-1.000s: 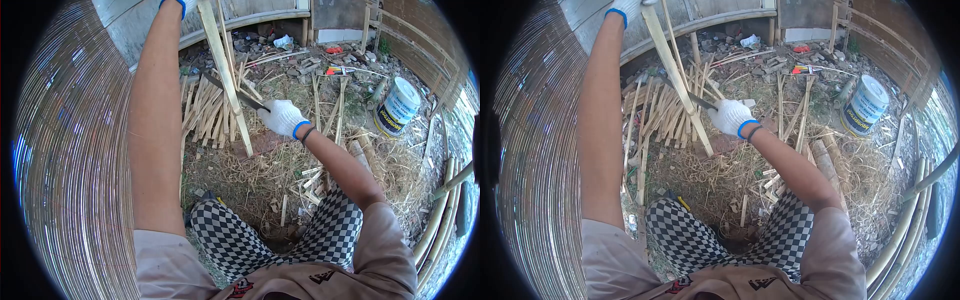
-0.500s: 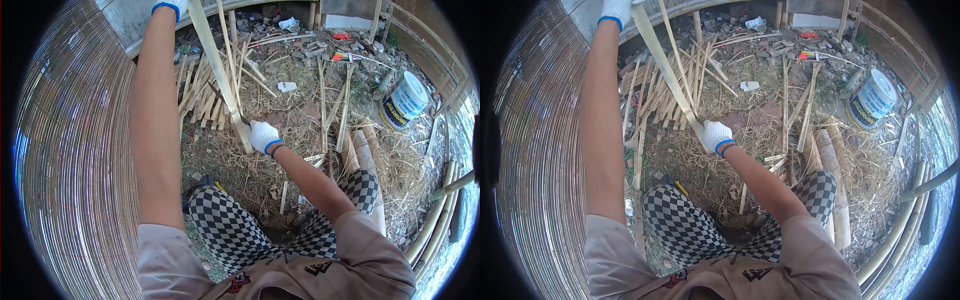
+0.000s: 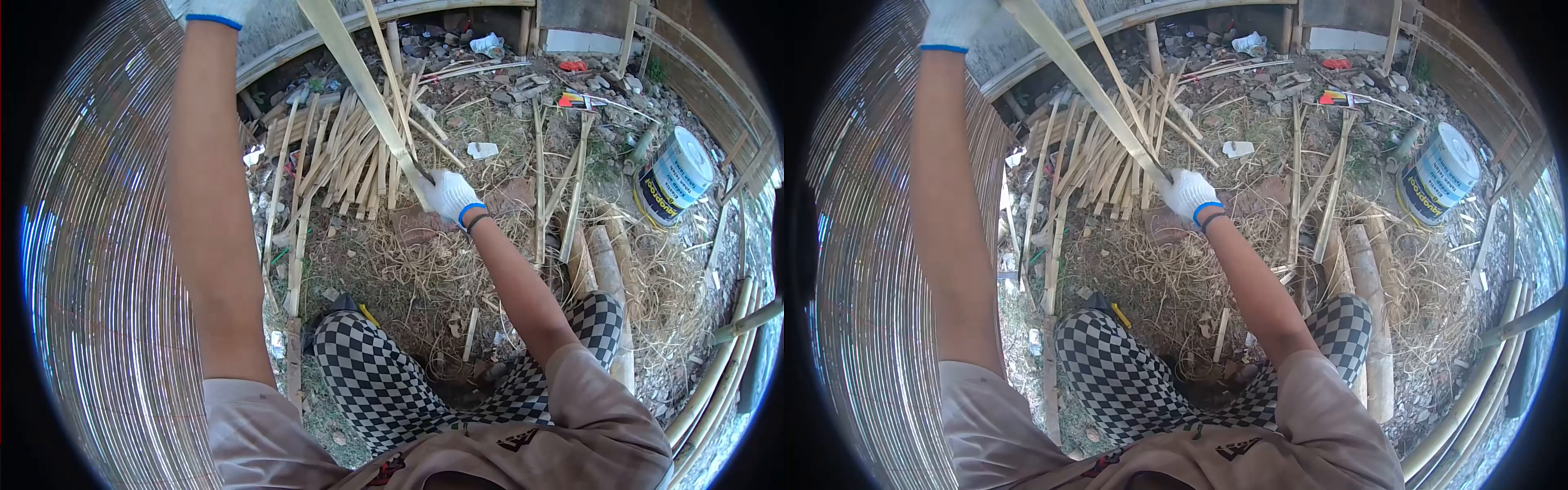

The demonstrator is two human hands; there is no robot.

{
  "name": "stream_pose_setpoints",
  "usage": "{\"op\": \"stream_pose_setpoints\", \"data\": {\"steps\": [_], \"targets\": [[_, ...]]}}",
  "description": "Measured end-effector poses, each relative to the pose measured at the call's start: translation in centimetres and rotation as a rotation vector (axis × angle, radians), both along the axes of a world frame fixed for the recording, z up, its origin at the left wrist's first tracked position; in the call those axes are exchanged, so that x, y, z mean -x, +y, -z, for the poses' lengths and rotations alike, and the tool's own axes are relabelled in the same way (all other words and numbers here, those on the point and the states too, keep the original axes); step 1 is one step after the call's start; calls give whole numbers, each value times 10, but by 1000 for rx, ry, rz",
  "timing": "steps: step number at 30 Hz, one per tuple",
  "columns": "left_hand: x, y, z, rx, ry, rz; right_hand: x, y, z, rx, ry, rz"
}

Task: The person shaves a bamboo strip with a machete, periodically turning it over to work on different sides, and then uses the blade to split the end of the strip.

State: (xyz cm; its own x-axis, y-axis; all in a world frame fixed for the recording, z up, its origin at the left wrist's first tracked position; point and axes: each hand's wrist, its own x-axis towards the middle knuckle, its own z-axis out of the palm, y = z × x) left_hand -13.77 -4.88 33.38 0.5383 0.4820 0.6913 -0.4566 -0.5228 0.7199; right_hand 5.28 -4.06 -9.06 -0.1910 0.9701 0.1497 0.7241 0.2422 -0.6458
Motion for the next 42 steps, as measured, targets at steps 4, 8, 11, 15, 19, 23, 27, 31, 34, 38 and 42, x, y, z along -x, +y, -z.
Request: {"op": "stream_pose_setpoints", "data": {"steps": [4,8,11,15,19,23,27,31,34,38,42], "targets": [[16,29,16,13,-161,-236,-19,-19,0,564,648,-161],[-14,21,21,9,-336,-671,10,-34,-2,504,797,-76],[-32,21,21,-36,-384,-830,76,-25,23,326,924,247],[-28,32,18,-10,-296,-630,68,-2,54,167,796,187],[-48,4,17,93,-201,-638,13,-8,45,9,376,166],[-55,-1,15,65,-58,-465,-3,-9,41,-153,145,182],[-63,-4,14,126,-48,-374,-2,9,61,-157,205,138],[-65,-8,13,159,-3,-352,-20,11,25,266,274,-67],[-68,4,17,46,-95,-571,-21,4,-10,286,19,33],[-83,8,20,27,-167,-644,-12,4,4,242,166,121],[-100,6,20,-25,-191,-671,0,-10,22,405,701,79]]}}
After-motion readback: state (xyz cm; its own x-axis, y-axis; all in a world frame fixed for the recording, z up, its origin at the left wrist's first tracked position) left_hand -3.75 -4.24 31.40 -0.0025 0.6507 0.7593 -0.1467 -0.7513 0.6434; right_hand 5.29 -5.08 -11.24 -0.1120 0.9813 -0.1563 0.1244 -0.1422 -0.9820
